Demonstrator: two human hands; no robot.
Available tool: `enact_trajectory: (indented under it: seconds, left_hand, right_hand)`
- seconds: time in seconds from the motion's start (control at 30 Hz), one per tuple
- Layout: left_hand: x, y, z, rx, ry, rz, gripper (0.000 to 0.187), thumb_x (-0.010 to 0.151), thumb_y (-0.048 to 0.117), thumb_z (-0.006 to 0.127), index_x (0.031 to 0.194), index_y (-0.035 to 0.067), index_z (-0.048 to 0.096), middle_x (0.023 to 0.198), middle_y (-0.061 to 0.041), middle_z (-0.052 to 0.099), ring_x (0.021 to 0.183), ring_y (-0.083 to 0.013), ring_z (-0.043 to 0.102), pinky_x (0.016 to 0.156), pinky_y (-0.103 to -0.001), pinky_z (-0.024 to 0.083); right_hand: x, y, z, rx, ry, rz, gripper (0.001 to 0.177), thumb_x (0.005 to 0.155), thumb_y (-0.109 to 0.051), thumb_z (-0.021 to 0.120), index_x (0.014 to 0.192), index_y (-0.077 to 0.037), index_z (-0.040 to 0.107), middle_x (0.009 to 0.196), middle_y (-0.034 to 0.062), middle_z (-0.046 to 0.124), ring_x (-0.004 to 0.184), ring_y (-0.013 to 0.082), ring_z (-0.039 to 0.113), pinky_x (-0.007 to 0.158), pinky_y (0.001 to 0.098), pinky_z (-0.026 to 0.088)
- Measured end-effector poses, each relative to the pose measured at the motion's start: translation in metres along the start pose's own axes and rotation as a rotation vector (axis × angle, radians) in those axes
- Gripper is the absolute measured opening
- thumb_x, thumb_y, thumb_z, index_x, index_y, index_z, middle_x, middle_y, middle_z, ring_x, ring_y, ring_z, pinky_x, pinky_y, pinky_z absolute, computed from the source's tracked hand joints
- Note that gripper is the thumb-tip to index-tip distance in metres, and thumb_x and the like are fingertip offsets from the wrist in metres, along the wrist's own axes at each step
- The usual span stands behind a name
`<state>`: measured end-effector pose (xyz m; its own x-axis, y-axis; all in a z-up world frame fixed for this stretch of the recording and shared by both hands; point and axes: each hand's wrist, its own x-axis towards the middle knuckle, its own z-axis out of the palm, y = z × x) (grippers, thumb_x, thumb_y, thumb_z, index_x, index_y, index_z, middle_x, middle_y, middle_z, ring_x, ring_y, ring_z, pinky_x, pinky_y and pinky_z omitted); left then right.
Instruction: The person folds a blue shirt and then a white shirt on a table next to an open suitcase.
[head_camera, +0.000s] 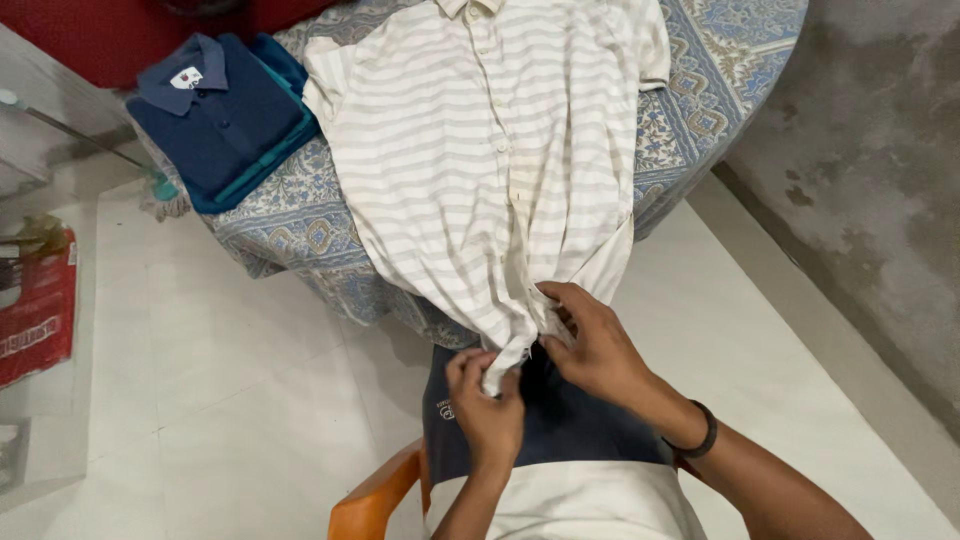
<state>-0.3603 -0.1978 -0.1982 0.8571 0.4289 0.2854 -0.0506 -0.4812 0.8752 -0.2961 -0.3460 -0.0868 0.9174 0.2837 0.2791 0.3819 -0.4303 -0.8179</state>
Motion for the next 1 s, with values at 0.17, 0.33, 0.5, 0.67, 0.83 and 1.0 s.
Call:
enact_trajectory:
  seconds: [0.17,0.33,0.5,0.67,0.83,1.0]
  left_hand:
    - [0.003,-0.024,-0.01,-0.639,0.324,-0.129,0.024,0.095,0.005,0.067,0.115,-0.001,0.056,0.108,-0.01,0.062,0.094,-0.0155,0.06,0.082,-0.03,0.048]
    - [0.026,0.005,-0.044,-0.753,0.502,0.002,0.02,0.104,0.017,0.063,0.117,0.003,0.055,0.103,-0.006,0.06,0.087,-0.0091,0.056,0.079,-0.025,0.049]
    - [0.044,0.084,-0.101,-0.034,0.169,0.36,0.033,0.094,0.019,0.076,0.12,0.001,0.063,0.101,-0.005,0.071,0.077,-0.0139,0.071,0.068,-0.033,0.058]
    - [0.041,0.123,-0.093,0.434,-0.44,0.325,0.052,0.069,0.003,0.075,0.121,0.009,0.07,0.095,-0.009,0.066,0.073,-0.0301,0.07,0.06,-0.044,0.055]
    - [0.025,0.103,-0.072,0.568,-0.605,0.256,0.037,0.071,0.006,0.075,0.108,0.009,0.072,0.095,-0.009,0.066,0.077,-0.03,0.071,0.061,-0.046,0.053]
    - [0.03,0.088,-0.085,0.474,-0.841,0.187,0.021,0.086,0.032,0.078,0.09,0.012,0.079,0.084,-0.009,0.067,0.079,-0.0292,0.07,0.068,-0.046,0.053]
  right_hand:
    - [-0.003,0.01,0.003,0.177,0.015,0.16,0.026,0.09,-0.002,0.067,0.116,-0.001,0.066,0.094,0.0045,0.076,0.077,0.0105,0.068,0.066,0.027,0.054]
    - [-0.002,-0.003,-0.002,0.155,0.164,0.169,0.021,0.097,-0.007,0.067,0.118,0.0,0.068,0.082,0.0054,0.073,0.068,0.0061,0.057,0.058,0.0247,0.047]
    - [-0.004,-0.028,-0.021,0.018,0.305,0.014,0.024,0.098,-0.01,0.066,0.12,0.0,0.065,0.09,0.0073,0.076,0.071,0.011,0.069,0.059,0.0265,0.052]
    - [-0.011,-0.044,-0.016,-0.387,0.034,-0.07,0.037,0.086,-0.001,0.068,0.123,-0.006,0.063,0.086,0.0151,0.074,0.073,0.03,0.071,0.058,0.0396,0.054]
    - [-0.024,-0.036,-0.007,-0.671,-0.15,-0.062,0.067,0.069,0.007,0.062,0.136,0.0,0.052,0.098,0.0136,0.072,0.082,0.0292,0.07,0.058,0.0387,0.056]
    - [-0.035,-0.029,-0.008,-0.719,-0.177,-0.212,0.063,0.062,0.001,0.068,0.123,0.008,0.058,0.105,0.0164,0.071,0.079,0.0312,0.07,0.051,0.0338,0.057]
